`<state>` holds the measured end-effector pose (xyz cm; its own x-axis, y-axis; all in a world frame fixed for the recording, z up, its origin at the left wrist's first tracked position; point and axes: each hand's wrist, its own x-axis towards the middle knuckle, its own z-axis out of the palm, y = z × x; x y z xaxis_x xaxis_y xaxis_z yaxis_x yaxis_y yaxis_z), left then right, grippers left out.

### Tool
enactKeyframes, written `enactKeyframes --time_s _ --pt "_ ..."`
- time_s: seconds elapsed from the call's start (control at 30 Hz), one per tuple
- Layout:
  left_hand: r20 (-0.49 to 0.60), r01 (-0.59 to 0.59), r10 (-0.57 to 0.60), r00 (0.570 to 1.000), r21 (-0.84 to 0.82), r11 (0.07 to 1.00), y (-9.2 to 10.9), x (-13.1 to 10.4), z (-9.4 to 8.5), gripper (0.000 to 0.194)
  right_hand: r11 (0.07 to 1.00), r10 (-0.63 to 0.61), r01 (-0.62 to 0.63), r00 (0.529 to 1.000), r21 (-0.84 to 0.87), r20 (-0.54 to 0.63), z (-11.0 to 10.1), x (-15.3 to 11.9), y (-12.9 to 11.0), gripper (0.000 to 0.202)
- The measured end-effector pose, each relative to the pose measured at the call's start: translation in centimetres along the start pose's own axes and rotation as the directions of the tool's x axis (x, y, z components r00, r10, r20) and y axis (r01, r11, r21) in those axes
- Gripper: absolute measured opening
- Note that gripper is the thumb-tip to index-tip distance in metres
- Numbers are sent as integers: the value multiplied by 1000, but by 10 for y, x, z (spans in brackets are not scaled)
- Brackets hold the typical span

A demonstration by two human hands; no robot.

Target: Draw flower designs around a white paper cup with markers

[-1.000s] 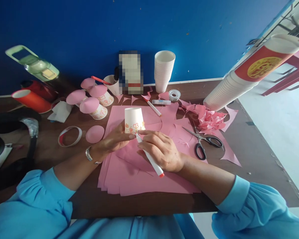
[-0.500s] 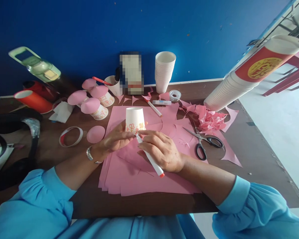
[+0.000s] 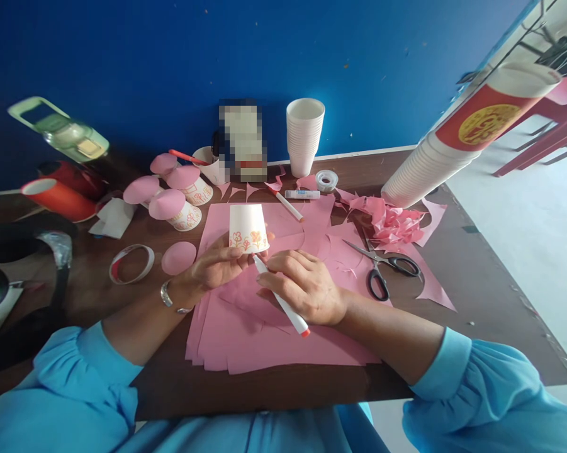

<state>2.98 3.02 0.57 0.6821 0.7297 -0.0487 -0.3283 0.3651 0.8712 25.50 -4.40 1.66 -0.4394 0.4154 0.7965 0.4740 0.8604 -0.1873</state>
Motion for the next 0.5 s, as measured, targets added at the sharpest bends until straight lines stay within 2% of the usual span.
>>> enactKeyframes --time_s 0.27,0.5 --pt "7 0 0 1000 75 997 -1 2 1 38 994 44 -43 999 -98 8 0 -5 3 21" --pt "-22 17 -16 1000 60 998 3 5 10 36 998 25 -24 999 -57 19 0 -3 5 23"
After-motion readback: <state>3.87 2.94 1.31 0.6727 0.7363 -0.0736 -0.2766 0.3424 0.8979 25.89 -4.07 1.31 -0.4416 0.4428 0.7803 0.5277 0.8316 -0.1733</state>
